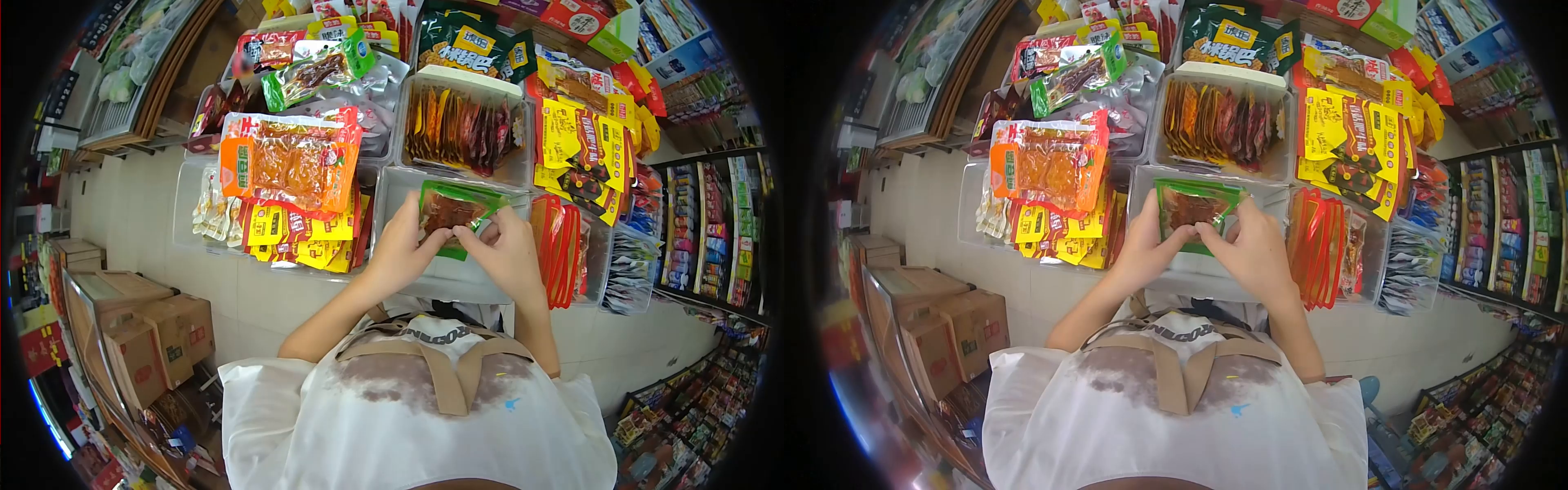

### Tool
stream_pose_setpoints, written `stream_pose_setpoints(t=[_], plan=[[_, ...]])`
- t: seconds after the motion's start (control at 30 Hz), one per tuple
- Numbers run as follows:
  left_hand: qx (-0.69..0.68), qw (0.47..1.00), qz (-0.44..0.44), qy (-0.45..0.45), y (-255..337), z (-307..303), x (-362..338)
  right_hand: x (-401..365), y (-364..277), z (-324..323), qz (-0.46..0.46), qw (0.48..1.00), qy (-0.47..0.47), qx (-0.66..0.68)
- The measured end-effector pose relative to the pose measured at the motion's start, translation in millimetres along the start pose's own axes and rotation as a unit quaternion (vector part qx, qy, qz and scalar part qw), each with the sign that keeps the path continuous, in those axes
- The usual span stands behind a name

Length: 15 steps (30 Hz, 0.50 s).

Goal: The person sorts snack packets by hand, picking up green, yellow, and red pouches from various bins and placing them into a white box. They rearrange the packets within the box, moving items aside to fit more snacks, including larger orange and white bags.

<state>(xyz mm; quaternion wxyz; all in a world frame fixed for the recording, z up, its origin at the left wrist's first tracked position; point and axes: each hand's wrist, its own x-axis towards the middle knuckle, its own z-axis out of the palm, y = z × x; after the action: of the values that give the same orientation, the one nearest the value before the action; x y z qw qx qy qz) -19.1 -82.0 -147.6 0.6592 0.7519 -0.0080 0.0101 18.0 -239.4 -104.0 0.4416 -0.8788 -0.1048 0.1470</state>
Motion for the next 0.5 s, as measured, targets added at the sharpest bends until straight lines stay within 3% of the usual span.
stream_pose_setpoints(t=[0.07,0.1,0.17,0.27,0.5], plan=[[0.035,0.999,0.001,0.015,-4,-1,-4,-1,-4,5,-0.029,0.999,0.021,0.001],[0.109,0.993,0.045,0.026,-9,-2,-5,0,-2,8,-0.032,0.999,0.018,0.001],[0.183,0.978,0.088,0.038,-11,-6,-7,4,5,18,-0.167,0.981,0.068,0.075],[0.153,0.985,0.069,0.038,-3,-12,-16,-3,1,23,-0.101,0.992,0.042,0.057],[0.238,0.959,0.143,0.065,3,-28,-32,9,11,42,-0.120,0.992,0.029,0.011]])
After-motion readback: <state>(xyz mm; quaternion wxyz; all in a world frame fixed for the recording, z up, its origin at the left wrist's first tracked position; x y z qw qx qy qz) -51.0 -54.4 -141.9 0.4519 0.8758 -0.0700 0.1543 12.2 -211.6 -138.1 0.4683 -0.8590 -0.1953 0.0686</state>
